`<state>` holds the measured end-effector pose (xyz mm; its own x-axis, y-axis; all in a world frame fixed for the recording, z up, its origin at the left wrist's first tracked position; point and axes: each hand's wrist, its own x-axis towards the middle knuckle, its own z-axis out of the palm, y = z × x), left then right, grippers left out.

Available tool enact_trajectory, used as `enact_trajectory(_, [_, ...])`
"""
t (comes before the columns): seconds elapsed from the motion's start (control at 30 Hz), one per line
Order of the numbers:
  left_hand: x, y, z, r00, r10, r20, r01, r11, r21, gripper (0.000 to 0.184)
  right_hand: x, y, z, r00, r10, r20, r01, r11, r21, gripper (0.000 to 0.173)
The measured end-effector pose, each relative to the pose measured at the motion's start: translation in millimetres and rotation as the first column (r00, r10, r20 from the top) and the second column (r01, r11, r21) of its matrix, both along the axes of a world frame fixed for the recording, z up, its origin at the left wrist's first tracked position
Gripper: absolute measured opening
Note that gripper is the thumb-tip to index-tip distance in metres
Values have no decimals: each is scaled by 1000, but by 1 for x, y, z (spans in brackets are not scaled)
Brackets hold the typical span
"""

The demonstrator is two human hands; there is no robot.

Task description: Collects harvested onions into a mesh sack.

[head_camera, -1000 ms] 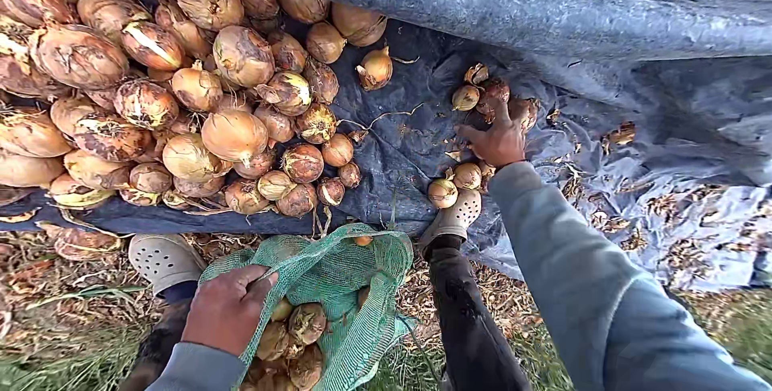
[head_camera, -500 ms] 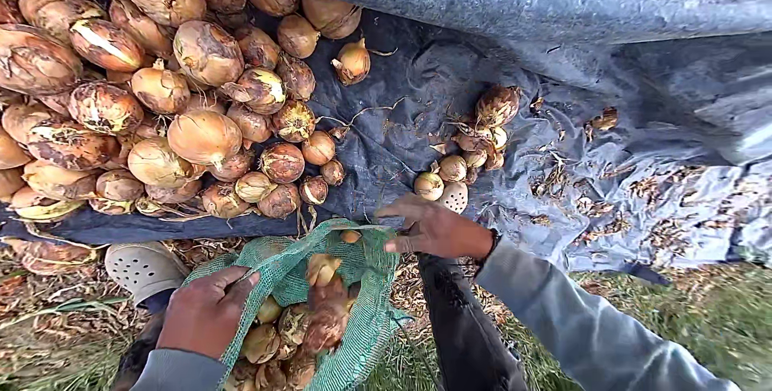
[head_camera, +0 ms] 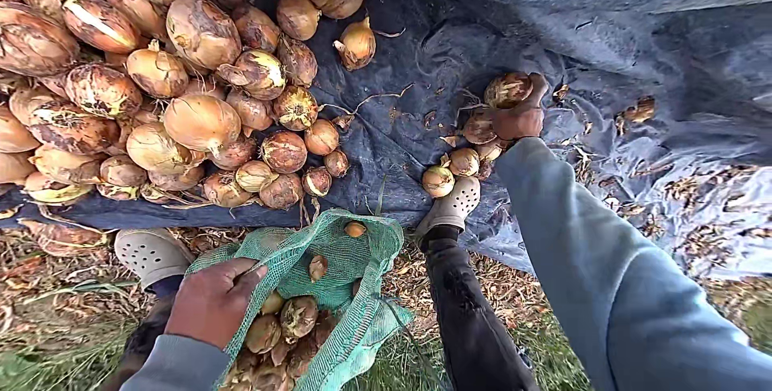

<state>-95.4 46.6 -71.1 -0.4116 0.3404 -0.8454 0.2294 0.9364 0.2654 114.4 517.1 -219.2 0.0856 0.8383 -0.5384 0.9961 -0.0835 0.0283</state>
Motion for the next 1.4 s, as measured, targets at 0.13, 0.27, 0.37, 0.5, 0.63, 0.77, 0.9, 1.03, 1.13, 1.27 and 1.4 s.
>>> enact_trajectory(0.13, [8,0,-1,1000,-15,4,15,1000,6,15,-10,-11,-16,996,18,-91,-26,996,-83,127])
enact_trajectory(0.27, [7,4,0,1000,-17,1,17,1000,0,15,-36,-18,-24,998,-14,-62,12,999,-31,117])
enact_trajectory(0.37, [5,6,2,1000,-26,1,25,1000,14,15,-28,-9,-18,979,-70,-192,50,993,-110,116])
enact_trajectory(0.5, [4,2,2,1000,0,4,0,1000,6,15,-7,-41,-24,717,-289,-635,178,956,-234,121])
enact_trajectory(0.63, [1,-1,2,1000,21,-1,-21,1000,10,14,-19,-158,62,429,-506,-748,18,833,-553,117])
enact_trajectory(0.77, [-3,-1,4,1000,27,-3,-27,1000,14,13,-1,-245,136,821,-347,-454,-391,238,-889,63])
enact_trajectory(0.9, [-8,-1,5,999,37,-12,-36,999,36,14,36,-171,143,683,-400,-611,-281,628,-726,31])
enact_trajectory(1.03, [-7,-2,7,999,38,1,-38,999,23,12,89,-57,90,702,-364,-613,360,923,-136,66])
enact_trajectory(1.13, [-7,-2,5,1000,28,-2,-28,999,28,13,96,-71,31,973,163,-163,-198,953,-230,88])
enact_trajectory(1.27, [-8,-1,7,1000,23,-8,-23,1000,-9,17,61,-124,-24,703,681,203,-527,691,-495,110])
enact_trajectory(1.4, [0,-4,4,1000,-3,-14,4,1000,30,13,52,-117,-21,658,722,214,-537,649,-539,106])
